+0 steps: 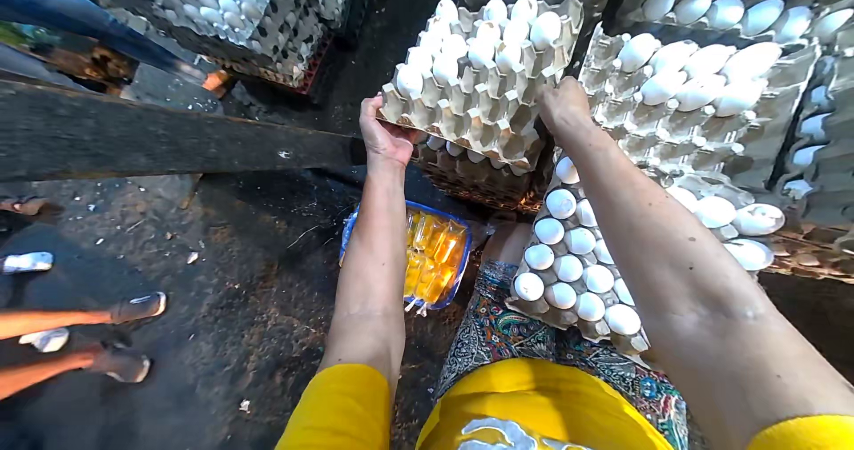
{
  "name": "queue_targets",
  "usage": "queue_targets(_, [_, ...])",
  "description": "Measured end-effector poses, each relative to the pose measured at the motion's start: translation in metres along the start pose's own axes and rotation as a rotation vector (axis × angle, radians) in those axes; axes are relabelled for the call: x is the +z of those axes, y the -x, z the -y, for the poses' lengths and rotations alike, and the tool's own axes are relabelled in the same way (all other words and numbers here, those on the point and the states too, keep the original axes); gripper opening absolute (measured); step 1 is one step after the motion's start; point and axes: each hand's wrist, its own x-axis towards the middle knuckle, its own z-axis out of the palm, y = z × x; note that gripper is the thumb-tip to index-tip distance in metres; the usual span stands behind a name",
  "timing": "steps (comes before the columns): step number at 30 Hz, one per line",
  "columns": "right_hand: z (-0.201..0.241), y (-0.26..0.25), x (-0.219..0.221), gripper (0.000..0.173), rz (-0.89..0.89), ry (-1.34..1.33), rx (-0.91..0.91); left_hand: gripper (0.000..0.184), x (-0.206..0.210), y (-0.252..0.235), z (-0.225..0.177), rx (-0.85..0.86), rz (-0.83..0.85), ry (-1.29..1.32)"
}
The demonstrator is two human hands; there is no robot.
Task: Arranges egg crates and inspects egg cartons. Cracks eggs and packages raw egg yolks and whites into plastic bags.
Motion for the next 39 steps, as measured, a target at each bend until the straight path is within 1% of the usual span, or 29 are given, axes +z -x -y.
queue_targets(5, [0.006,0.009,-0.005,0.041,-0.003,-0.047,-0.041,0.037,0.003,0.013,-0.016,0.03,0.009,-0.011])
queue_targets(9, [0.014,0.028,-0.019,0.04,-0.003,-0.04,-0.076,0.035,0.003,0.033,-0.029,0.055,0.047,0.012])
queue_targets(11, [0.011,0.039,-0.029,0.04,-0.019,-0.053,-0.104,0.036,0.002,0.047,-0.033,0.056,0.088,0.023])
queue_targets(14, [-0.004,0.06,-0.048,0.035,-0.048,-0.125,-0.12,0.035,0.002,0.074,-0.038,0.058,0.16,0.01])
queue_targets(16, [-0.02,0.073,-0.066,0.029,-0.069,-0.209,-0.152,0.034,0.005,0.096,-0.04,0.045,0.216,-0.013])
queue_targets(19, [-0.048,0.109,-0.1,0.02,-0.104,-0.284,-0.203,0.032,0.006,0.133,-0.036,0.008,0.306,-0.091])
queue_targets(20, [-0.059,0.121,-0.11,0.017,-0.115,-0.294,-0.219,0.034,0.006,0.145,-0.033,-0.01,0.344,-0.116])
queue_targets(22, [-0.082,0.148,-0.129,0.015,-0.128,-0.314,-0.231,0.046,0.004,0.169,-0.023,-0.056,0.432,-0.168])
queue_targets(26, [-0.129,0.198,-0.153,0.022,-0.198,-0.287,-0.202,0.072,-0.003,0.21,0.002,-0.087,0.611,-0.209])
queue_targets(30, [-0.181,0.243,-0.165,0.025,-0.226,-0.24,-0.182,0.086,-0.019,0.255,0.029,-0.15,0.722,-0.231])
queue_targets(33, [-0.215,0.262,-0.167,0.028,-0.245,-0.199,-0.197,0.09,-0.03,0.271,0.052,-0.236,0.782,-0.168])
queue_targets(36, [-0.237,0.271,-0.163,0.036,-0.268,-0.172,-0.215,0.093,-0.041,0.279,0.073,-0.318,0.788,-0.121])
queue_targets(39, [-0.253,0.272,-0.156,0.04,-0.279,-0.169,-0.205,0.094,-0.047,0.285,0.086,-0.351,0.776,-0.135])
